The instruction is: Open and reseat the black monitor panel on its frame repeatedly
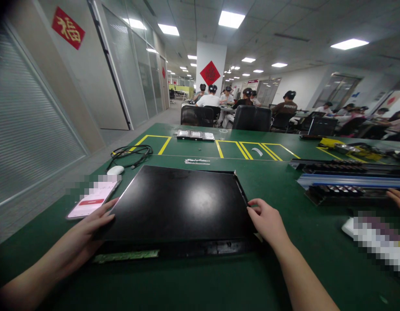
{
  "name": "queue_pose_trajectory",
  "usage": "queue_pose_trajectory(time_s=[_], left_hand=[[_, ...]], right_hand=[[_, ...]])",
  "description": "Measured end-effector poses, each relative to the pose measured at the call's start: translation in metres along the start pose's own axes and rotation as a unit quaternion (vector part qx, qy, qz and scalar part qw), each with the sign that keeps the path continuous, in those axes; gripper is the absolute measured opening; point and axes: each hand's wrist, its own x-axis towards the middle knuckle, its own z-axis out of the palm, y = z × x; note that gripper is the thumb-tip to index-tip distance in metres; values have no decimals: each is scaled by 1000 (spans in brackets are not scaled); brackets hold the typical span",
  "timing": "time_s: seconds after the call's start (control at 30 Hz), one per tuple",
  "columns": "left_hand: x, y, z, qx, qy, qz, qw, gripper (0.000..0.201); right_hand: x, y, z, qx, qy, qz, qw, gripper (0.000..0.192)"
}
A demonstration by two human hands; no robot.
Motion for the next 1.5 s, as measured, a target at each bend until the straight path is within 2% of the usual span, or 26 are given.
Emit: queue_pose_trajectory(time_s=[0.2,0.47,0.7,0.83,0.93,1.2,1.5], left_hand=[[-5,3,3,-17,11,-13,1000,53],[0,-1,-4,-16,-23,19,999,63],[-1,0,-10,51,-7,59,997,57],[6,-4,-15,107,35,117,987,40],[13,-9,-20,133,21,144,980,35],[16,-12,-20,186,13,157,970,34],[26,-17,-22,249,32,188,950,45]], right_hand=[[1,3,1,15,-4,2,1000,27],[3,4,0,24,-5,12,1000,28],[2,3,-1,26,-4,8,1000,28],[4,5,-1,26,0,7,1000,29],[3,4,0,23,4,11,1000,29],[4,6,-1,27,-3,26,999,31],[6,9,-1,30,5,20,999,33]])
